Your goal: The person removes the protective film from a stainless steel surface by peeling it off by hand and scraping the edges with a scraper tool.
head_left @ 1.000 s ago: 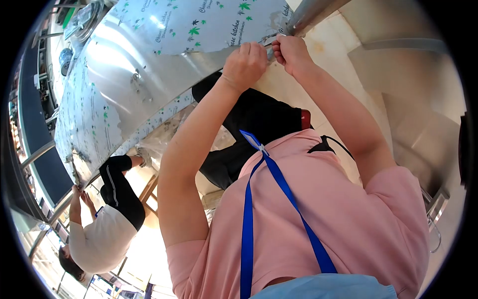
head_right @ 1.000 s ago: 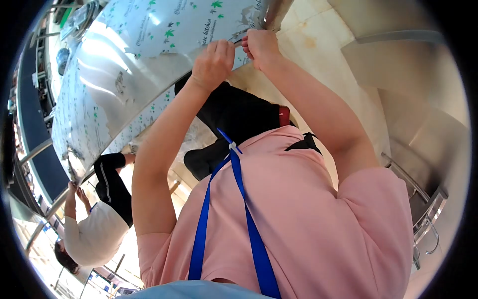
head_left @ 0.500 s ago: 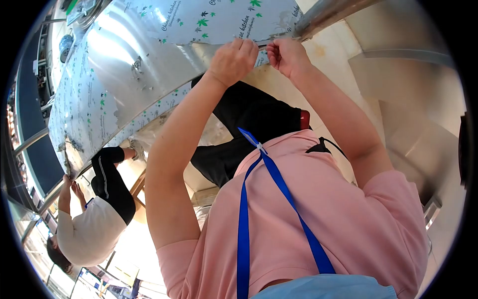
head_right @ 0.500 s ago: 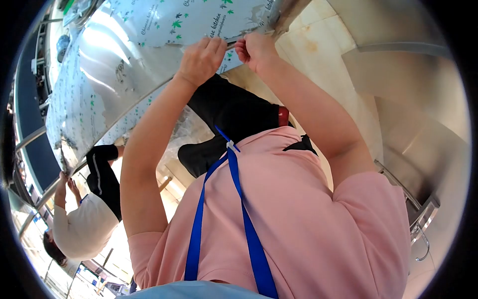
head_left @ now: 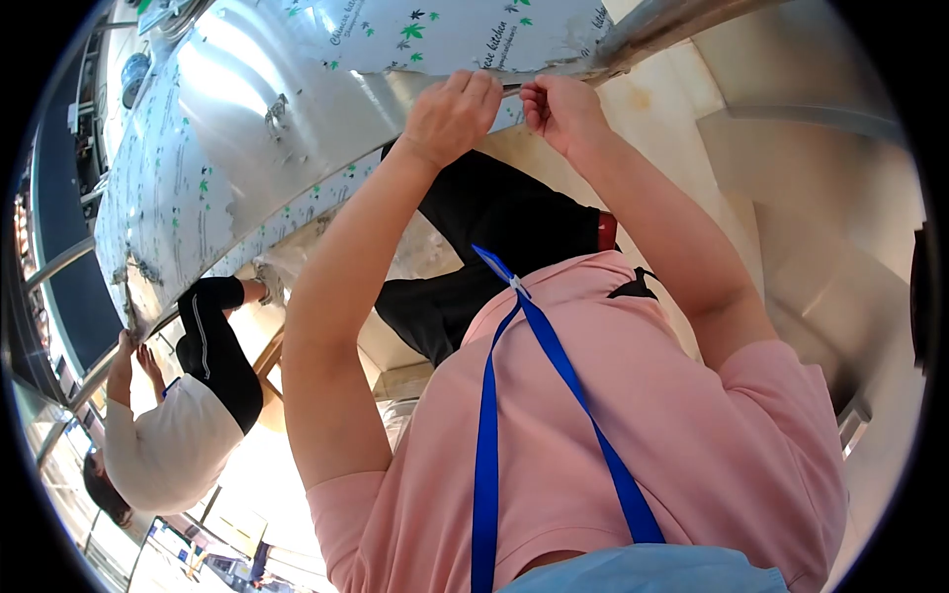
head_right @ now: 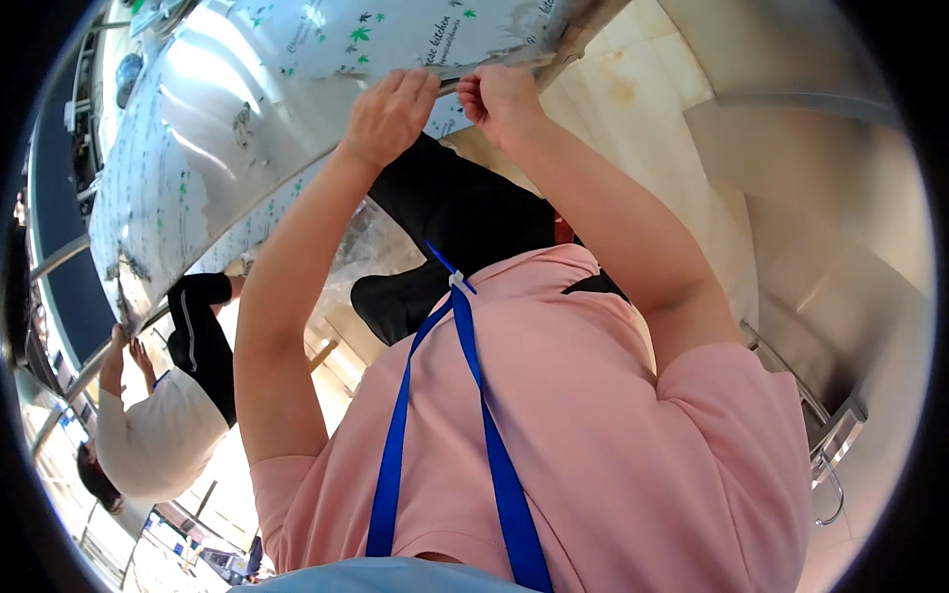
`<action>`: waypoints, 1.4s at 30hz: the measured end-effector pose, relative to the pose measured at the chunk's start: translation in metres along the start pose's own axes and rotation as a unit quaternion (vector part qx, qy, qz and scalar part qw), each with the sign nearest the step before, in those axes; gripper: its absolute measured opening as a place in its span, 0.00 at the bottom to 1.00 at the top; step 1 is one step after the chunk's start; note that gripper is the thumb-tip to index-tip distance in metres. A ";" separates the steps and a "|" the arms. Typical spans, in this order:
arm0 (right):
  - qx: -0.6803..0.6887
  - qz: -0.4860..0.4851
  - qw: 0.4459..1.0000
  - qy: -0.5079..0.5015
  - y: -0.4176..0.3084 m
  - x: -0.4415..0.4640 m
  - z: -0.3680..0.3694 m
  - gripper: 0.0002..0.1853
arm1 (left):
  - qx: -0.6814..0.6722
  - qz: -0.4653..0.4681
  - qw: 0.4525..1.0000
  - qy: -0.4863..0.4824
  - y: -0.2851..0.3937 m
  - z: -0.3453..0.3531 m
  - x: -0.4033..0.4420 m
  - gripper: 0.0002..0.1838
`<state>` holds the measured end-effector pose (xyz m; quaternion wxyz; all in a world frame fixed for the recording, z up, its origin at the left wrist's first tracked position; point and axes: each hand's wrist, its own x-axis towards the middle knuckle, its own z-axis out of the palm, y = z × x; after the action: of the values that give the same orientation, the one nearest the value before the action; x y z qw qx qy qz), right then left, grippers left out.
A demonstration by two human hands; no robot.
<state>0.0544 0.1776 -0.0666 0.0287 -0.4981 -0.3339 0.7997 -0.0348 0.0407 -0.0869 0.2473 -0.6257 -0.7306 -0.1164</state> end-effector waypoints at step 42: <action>-0.039 0.003 0.998 0.058 -0.010 0.009 0.001 0.08 | -0.022 -0.021 0.999 -0.037 0.005 -0.002 0.006 0.09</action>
<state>0.0465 0.1879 -0.0675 0.0260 -0.5458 -0.3610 0.7557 -0.0306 0.0461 -0.0825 0.2040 -0.6194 -0.7494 -0.1146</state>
